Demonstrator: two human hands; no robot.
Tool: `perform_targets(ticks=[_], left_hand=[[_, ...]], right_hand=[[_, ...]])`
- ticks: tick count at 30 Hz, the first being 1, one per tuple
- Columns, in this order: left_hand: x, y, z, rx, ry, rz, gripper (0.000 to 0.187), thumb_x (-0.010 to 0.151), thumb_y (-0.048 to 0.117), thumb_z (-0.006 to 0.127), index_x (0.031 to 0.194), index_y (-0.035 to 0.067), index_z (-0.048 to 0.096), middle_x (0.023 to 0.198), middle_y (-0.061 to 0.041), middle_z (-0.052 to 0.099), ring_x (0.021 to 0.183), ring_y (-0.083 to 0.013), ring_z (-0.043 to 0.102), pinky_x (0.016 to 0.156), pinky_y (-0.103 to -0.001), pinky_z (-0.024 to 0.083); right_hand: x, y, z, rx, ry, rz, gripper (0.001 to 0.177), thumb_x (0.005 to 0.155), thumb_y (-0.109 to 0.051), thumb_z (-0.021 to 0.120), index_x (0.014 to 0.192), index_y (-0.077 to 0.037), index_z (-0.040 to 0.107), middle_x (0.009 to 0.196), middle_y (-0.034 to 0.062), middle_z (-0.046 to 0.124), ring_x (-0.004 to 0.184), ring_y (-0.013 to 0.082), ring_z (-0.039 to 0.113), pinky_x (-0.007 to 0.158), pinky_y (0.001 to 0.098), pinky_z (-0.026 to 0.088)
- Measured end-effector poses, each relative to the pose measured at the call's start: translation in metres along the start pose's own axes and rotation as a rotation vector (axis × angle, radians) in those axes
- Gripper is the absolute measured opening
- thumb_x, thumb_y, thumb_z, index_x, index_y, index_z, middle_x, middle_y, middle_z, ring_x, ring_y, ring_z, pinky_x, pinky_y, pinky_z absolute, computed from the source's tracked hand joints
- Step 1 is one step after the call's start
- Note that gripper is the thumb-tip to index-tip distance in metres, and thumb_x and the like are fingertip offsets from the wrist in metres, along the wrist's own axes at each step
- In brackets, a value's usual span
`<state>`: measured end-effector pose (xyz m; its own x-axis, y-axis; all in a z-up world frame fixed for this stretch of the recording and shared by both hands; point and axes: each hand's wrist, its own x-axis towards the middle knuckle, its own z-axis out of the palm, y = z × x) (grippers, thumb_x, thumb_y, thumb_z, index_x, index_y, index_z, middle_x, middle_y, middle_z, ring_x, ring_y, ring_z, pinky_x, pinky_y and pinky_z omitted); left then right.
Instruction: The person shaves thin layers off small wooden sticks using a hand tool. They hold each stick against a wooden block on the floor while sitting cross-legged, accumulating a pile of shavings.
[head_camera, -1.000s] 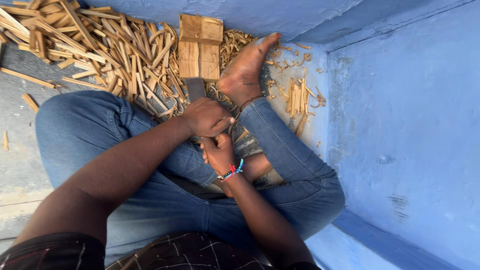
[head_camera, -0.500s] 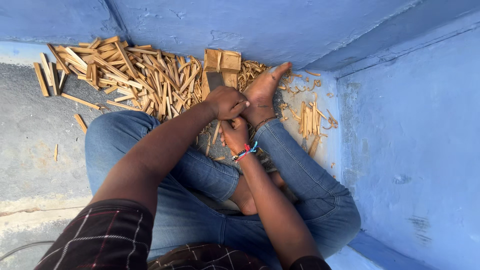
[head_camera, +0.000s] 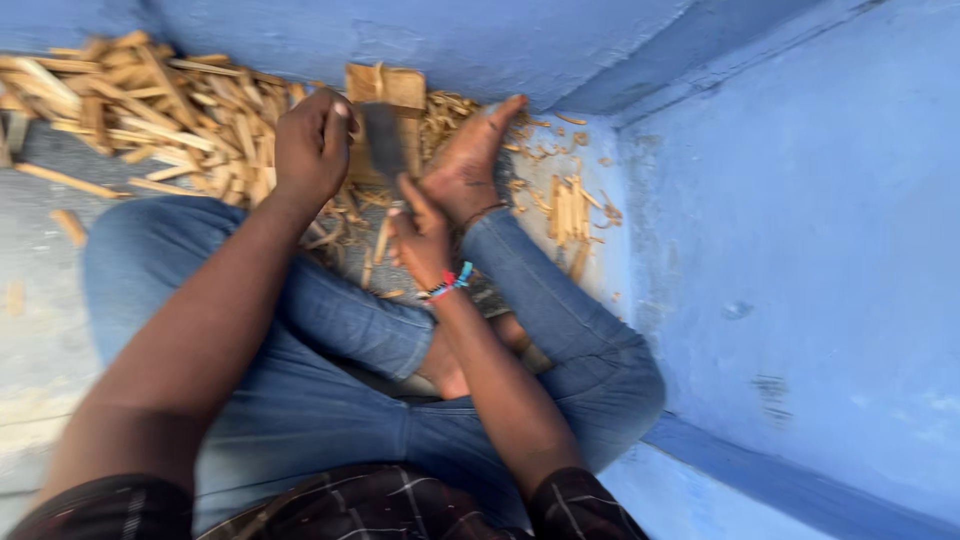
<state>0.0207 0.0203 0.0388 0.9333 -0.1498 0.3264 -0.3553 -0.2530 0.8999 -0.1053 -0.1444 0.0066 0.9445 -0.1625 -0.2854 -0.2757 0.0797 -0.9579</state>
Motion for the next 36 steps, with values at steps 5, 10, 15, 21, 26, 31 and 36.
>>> perform_targets(ticks=[5, 10, 15, 21, 26, 31, 36], left_hand=[[-0.003, -0.024, 0.007, 0.164, 0.229, 0.027, 0.016, 0.103, 0.014, 0.057, 0.112, 0.004, 0.066, 0.096, -0.02, 0.071, 0.089, -0.0381, 0.068, 0.081, -0.049, 0.054], [-0.011, -0.031, 0.024, 0.208, -0.144, -0.035, 0.03, 0.09, 0.01, 0.061, 0.119, 0.007, 0.068, 0.123, -0.018, 0.067, 0.103, -0.0361, 0.068, 0.092, -0.046, 0.054], [-0.016, -0.021, 0.031, 0.427, -0.369, 0.162, 0.03, 0.085, 0.013, 0.069, 0.114, 0.007, 0.072, 0.115, -0.016, 0.067, 0.107, -0.0363, 0.064, 0.093, -0.046, 0.054], [-0.016, -0.018, 0.034, 0.637, -0.337, 0.187, 0.026, 0.087, 0.013, 0.065, 0.111, 0.008, 0.074, 0.12, -0.01, 0.069, 0.11, -0.0321, 0.064, 0.093, -0.043, 0.053], [-0.022, -0.019, 0.031, 0.681, -0.37, 0.103, 0.023, 0.091, 0.015, 0.063, 0.11, 0.011, 0.075, 0.118, -0.008, 0.072, 0.114, -0.0294, 0.064, 0.098, -0.044, 0.05], [-0.023, -0.021, 0.03, 0.646, -0.337, 0.119, 0.023, 0.093, 0.019, 0.062, 0.11, 0.011, 0.076, 0.118, -0.008, 0.073, 0.114, -0.0298, 0.064, 0.098, -0.046, 0.047], [-0.022, -0.011, 0.027, 0.653, -0.377, 0.059, 0.023, 0.094, 0.017, 0.066, 0.114, 0.012, 0.074, 0.122, -0.007, 0.071, 0.118, -0.0298, 0.063, 0.102, -0.046, 0.047]], right_hand=[[-0.011, -0.021, -0.001, 0.074, 0.161, -0.314, 0.06, 0.105, -0.011, 0.056, 0.161, -0.017, 0.038, 0.085, 0.0017, 0.062, 0.054, 0.0057, 0.051, 0.043, 0.0215, 0.046], [-0.025, -0.028, -0.024, 0.11, 0.144, -0.17, 0.052, 0.107, -0.014, 0.057, 0.157, -0.014, 0.042, 0.08, 0.0043, 0.062, 0.052, 0.0079, 0.054, 0.038, 0.0236, 0.044], [-0.054, -0.003, -0.021, 0.021, 0.201, 0.049, 0.059, 0.099, -0.006, 0.056, 0.156, -0.018, 0.046, 0.072, 0.0044, 0.061, 0.042, 0.0089, 0.049, 0.035, 0.0247, 0.043], [-0.055, 0.005, -0.006, -0.031, 0.15, 0.112, 0.062, 0.099, -0.007, 0.055, 0.158, -0.022, 0.042, 0.073, 0.0021, 0.062, 0.045, 0.006, 0.051, 0.037, 0.0235, 0.045], [-0.06, 0.003, -0.008, -0.035, 0.154, 0.13, 0.061, 0.099, -0.008, 0.054, 0.158, -0.021, 0.042, 0.073, 0.0017, 0.062, 0.045, 0.0062, 0.051, 0.037, 0.0235, 0.045], [-0.06, 0.007, -0.009, -0.032, 0.129, 0.158, 0.06, 0.1, -0.008, 0.055, 0.158, -0.02, 0.042, 0.073, 0.0017, 0.062, 0.045, 0.0061, 0.051, 0.038, 0.0229, 0.046], [-0.064, 0.007, -0.006, -0.003, 0.107, 0.172, 0.06, 0.102, -0.009, 0.054, 0.159, -0.019, 0.038, 0.074, 0.003, 0.062, 0.049, 0.0079, 0.057, 0.042, 0.0235, 0.051]])
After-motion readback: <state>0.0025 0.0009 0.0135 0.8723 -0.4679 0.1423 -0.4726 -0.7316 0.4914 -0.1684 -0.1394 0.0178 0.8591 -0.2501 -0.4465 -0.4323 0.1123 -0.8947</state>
